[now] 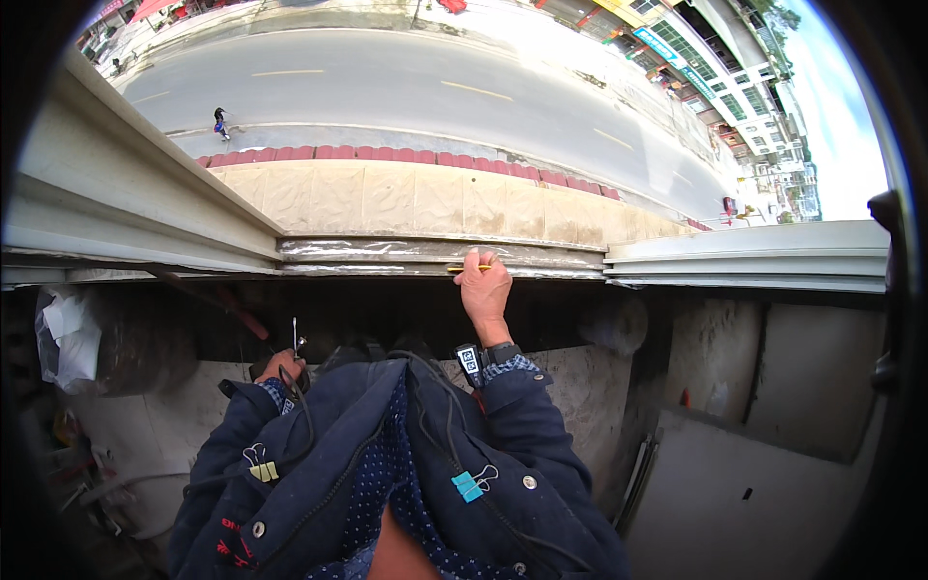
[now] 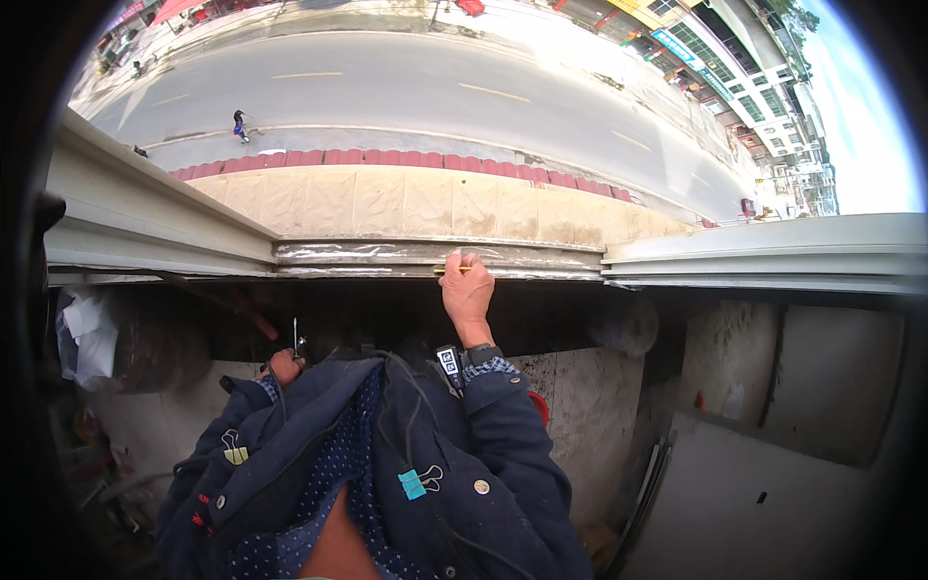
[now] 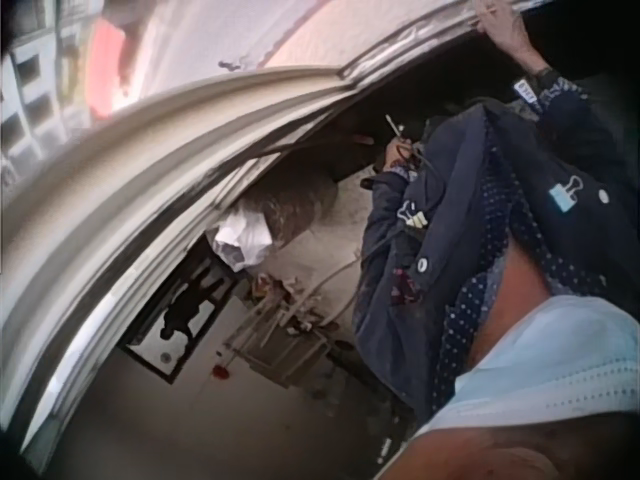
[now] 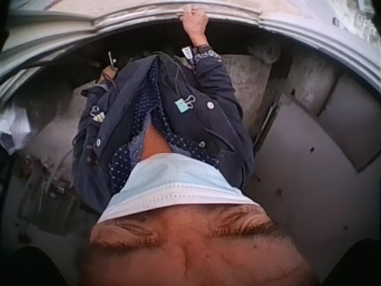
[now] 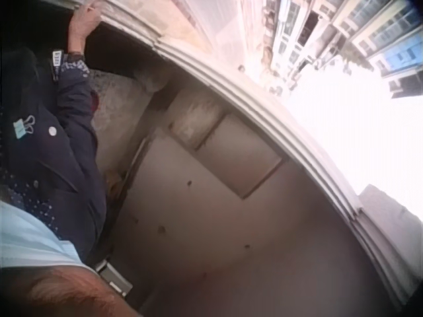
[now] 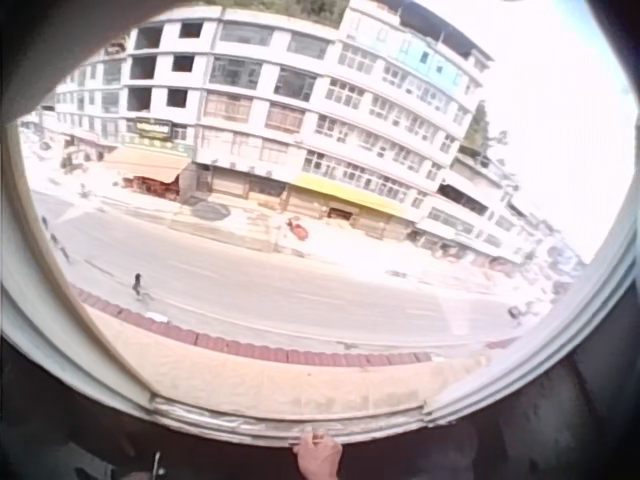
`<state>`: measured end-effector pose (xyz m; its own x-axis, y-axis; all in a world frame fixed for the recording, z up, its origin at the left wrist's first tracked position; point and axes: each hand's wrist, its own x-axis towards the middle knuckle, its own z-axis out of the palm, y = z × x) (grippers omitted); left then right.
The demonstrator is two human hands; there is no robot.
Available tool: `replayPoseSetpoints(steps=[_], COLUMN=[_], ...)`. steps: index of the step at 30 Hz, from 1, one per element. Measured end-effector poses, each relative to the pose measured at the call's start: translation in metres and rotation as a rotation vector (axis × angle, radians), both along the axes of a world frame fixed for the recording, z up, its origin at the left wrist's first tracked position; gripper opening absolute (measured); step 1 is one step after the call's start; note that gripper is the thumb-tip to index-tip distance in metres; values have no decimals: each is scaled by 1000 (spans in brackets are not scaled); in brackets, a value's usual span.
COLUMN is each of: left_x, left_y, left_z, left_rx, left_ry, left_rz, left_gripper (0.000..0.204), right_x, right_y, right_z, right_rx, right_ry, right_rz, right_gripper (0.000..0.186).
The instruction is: The person uses a screwdriver and a small brush to work on the upper window frame, repeatedly scraping and brushing along the seal. The person continues this process along the length of the frame while standing inside a room with a street view outside.
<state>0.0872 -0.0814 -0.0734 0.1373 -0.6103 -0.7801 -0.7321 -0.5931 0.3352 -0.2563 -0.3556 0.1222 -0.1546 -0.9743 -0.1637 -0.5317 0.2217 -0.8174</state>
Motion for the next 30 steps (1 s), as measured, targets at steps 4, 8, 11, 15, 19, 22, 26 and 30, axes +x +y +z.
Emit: replayPoseSetpoints(steps=[4, 8, 11, 15, 19, 22, 26, 30], left_x=[13, 17, 19, 23, 27, 27, 15, -1], left_y=[-4, -5, -2, 3, 5, -4, -19, -18], left_z=[-5, -11, -18, -26, -22, -14, -7, -10], left_rx=[-37, -185, -168, -154, -125, -62, -46, -111], left_ry=[18, 54, 47, 44, 28, 40, 70, 66], left_rz=[9, 58, 29, 2, 40, 97, 157, 149], left_gripper=[47, 42, 42, 43, 44, 47, 49, 49], right_x=[54, 26, -24, -38, 17, 48, 19, -22], right_y=[22, 6, -18, -33, -14, 1, -14, -34], right_z=[12, 26, 26, 1, -17, -5, 18, 8], right_rx=[-6, -113, -187, -164, -97, -67, -138, -179], right_ry=[-167, -145, 67, 335, 42, -135, -123, 231], right_rz=[84, 23, -143, -240, -47, 73, 28, -60], right_gripper=[39, 40, 39, 37, 36, 36, 36, 29])
